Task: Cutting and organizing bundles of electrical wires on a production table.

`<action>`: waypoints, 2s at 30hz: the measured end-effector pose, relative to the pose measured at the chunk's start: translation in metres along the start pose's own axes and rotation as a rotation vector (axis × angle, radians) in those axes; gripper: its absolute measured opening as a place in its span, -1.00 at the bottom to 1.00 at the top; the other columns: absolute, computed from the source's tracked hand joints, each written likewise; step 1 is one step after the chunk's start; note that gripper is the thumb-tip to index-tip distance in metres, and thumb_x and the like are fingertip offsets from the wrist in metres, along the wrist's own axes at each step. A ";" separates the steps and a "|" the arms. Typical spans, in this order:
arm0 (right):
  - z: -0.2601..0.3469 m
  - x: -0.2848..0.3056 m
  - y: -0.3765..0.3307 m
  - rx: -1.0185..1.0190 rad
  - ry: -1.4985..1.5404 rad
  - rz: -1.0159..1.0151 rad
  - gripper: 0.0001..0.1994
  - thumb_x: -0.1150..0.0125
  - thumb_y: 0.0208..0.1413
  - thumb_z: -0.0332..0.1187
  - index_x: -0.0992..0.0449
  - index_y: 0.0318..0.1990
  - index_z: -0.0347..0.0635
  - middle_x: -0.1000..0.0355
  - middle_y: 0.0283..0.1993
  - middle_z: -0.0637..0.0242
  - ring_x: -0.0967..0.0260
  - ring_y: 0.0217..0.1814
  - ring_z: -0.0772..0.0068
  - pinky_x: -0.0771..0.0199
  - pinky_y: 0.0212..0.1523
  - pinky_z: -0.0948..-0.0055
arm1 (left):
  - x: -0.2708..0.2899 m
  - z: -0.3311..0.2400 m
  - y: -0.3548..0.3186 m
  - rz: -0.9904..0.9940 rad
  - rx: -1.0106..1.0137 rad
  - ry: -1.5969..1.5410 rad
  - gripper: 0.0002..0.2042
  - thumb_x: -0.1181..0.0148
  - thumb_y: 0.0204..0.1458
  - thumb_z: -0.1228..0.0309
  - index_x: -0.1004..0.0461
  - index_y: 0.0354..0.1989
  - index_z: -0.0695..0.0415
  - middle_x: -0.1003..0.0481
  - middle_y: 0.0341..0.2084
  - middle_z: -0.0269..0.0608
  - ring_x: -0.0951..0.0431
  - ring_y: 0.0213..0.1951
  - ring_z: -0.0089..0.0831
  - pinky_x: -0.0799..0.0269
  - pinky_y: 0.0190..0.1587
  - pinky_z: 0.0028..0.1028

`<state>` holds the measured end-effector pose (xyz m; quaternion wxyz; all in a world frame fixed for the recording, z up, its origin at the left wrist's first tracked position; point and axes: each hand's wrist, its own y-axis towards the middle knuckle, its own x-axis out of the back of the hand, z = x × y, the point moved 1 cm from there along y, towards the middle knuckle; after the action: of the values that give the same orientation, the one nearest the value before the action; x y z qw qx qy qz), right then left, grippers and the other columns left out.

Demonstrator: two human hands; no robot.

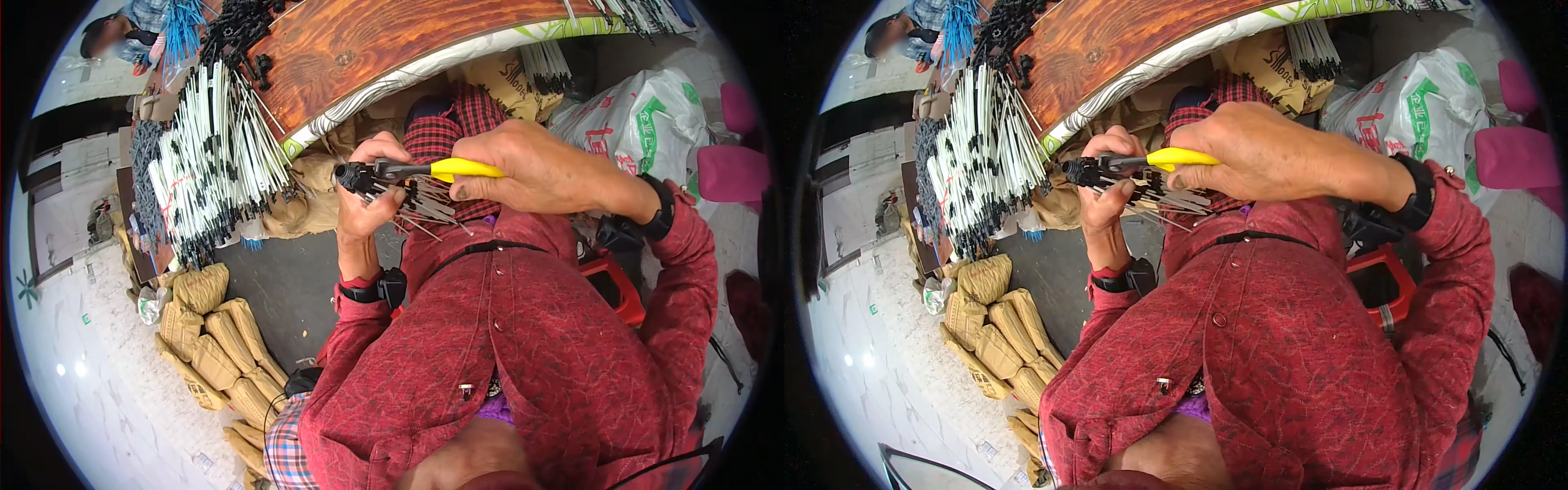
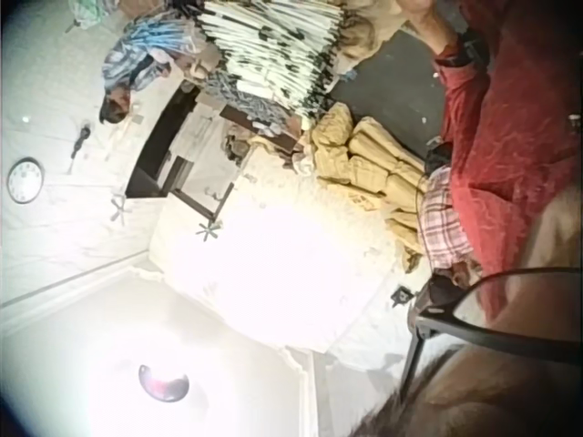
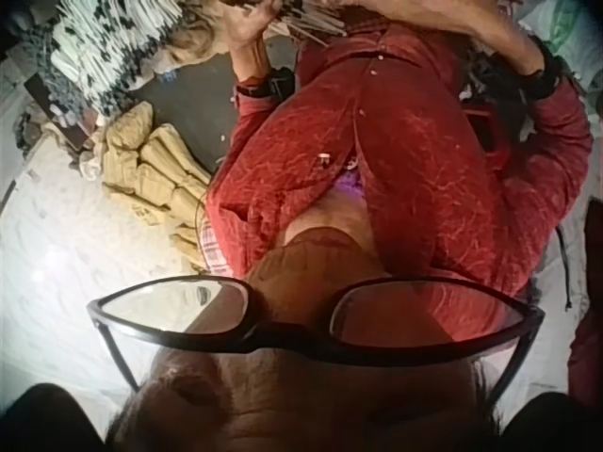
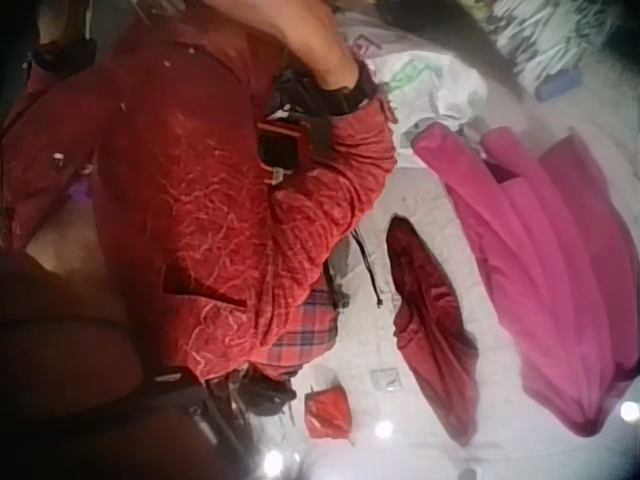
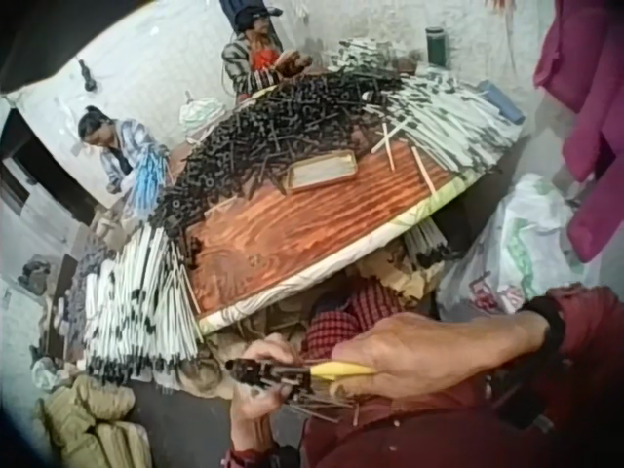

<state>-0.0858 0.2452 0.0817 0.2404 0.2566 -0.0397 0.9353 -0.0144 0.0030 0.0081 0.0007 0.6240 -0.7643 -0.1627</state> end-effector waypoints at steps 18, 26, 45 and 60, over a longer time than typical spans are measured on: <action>0.017 0.025 -0.010 -0.032 -0.182 0.138 -0.71 -0.26 0.18 -0.15 -0.51 -0.23 -0.23 -0.45 -0.49 0.03 -0.45 -0.39 -0.13 -0.36 -0.38 0.03 | -0.029 -0.012 0.000 -0.032 0.052 0.208 -0.62 -0.08 -0.26 0.69 -0.43 -0.14 0.27 -0.38 -0.32 -0.26 -0.37 -0.30 -0.56 -0.29 -0.20 -0.60; 0.016 0.025 -0.008 -0.060 -0.225 0.192 -0.71 -0.26 0.18 -0.15 -0.50 -0.25 -0.24 -0.47 -0.47 0.02 -0.46 -0.38 -0.15 -0.38 -0.37 0.02 | -0.034 -0.008 -0.002 -0.044 0.051 0.223 -0.61 -0.06 -0.23 0.72 -0.41 -0.12 0.26 -0.34 -0.31 -0.26 -0.36 -0.30 -0.54 -0.32 -0.18 -0.57; 0.040 0.042 -0.009 -0.078 -0.256 0.147 -0.73 -0.23 0.21 -0.15 -0.49 -0.25 -0.20 -0.45 -0.47 0.05 -0.45 -0.36 -0.11 -0.34 -0.34 0.05 | -0.024 -0.006 -0.002 -0.040 0.056 0.193 -0.58 -0.18 -0.24 0.71 -0.41 -0.10 0.22 -0.40 -0.29 -0.26 -0.37 -0.30 -0.52 -0.31 -0.19 -0.52; 0.039 0.052 -0.011 -0.095 -0.286 0.229 -0.71 -0.25 0.19 -0.16 -0.48 -0.26 -0.24 -0.45 -0.47 0.03 -0.45 -0.34 -0.13 -0.38 -0.32 0.03 | -0.036 -0.011 -0.002 0.001 0.054 0.240 -0.61 -0.14 -0.19 0.77 -0.41 -0.12 0.21 -0.45 -0.32 -0.23 -0.40 -0.32 -0.52 -0.35 -0.22 -0.53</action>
<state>-0.1011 0.2695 0.1410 0.1364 0.3691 -0.1463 0.9076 -0.0026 0.0344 0.0254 0.0755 0.6383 -0.7632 -0.0664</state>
